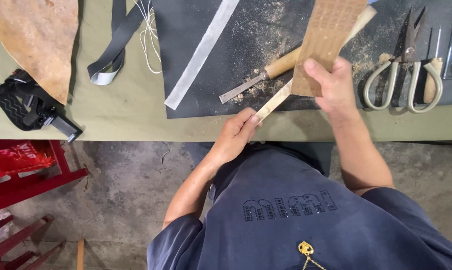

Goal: Sanding the edges of a thin strip of material with sandpaper on a workshop table to smooth the surface.

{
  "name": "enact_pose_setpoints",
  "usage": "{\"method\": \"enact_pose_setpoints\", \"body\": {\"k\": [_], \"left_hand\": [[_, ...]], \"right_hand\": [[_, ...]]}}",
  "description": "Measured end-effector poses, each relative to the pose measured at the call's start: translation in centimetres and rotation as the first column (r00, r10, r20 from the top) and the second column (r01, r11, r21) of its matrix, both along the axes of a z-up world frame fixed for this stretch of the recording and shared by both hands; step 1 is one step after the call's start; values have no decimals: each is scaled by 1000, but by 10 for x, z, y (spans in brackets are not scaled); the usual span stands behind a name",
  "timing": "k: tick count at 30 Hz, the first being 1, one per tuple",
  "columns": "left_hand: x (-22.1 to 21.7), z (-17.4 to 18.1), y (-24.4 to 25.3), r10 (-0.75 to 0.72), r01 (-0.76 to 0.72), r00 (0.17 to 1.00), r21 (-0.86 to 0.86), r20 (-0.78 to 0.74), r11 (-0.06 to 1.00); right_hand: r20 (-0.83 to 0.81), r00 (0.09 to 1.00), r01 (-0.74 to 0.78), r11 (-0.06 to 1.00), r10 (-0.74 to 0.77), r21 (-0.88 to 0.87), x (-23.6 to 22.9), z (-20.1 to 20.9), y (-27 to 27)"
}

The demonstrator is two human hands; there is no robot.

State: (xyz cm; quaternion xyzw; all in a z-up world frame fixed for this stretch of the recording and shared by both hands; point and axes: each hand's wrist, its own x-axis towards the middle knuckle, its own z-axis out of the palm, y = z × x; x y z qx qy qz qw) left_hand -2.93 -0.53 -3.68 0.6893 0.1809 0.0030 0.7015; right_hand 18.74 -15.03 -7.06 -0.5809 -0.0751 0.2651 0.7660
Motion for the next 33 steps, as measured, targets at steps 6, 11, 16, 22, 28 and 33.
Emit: {"method": "enact_pose_setpoints", "body": {"k": [6, 11, 16, 22, 28, 33], "left_hand": [[7, 19, 10, -77, 78, 997, 100, -14, 992], [30, 28, 0, -43, 31, 975, 57, 216, 998], [30, 25, 2, -36, 24, 963, 48, 266, 999], [37, 39, 7, -88, 86, 965, 19, 249, 996], [37, 73, 19, -210, 209, 960, 23, 186, 978], [37, 74, 22, -258, 257, 961, 18, 100, 966]], "right_hand": [[166, 967, -193, 981, 195, -26, -10, 29, 1], [122, 981, -134, 984, 149, -121, -28, 48, -2], [133, 989, -70, 997, 71, -16, -4, 34, -22], [-57, 981, -182, 982, 185, 51, -25, 41, -6], [-364, 923, -96, 990, 127, 101, -38, 34, -8], [-454, 852, -120, 941, 261, 316, -45, 69, 5]]}}
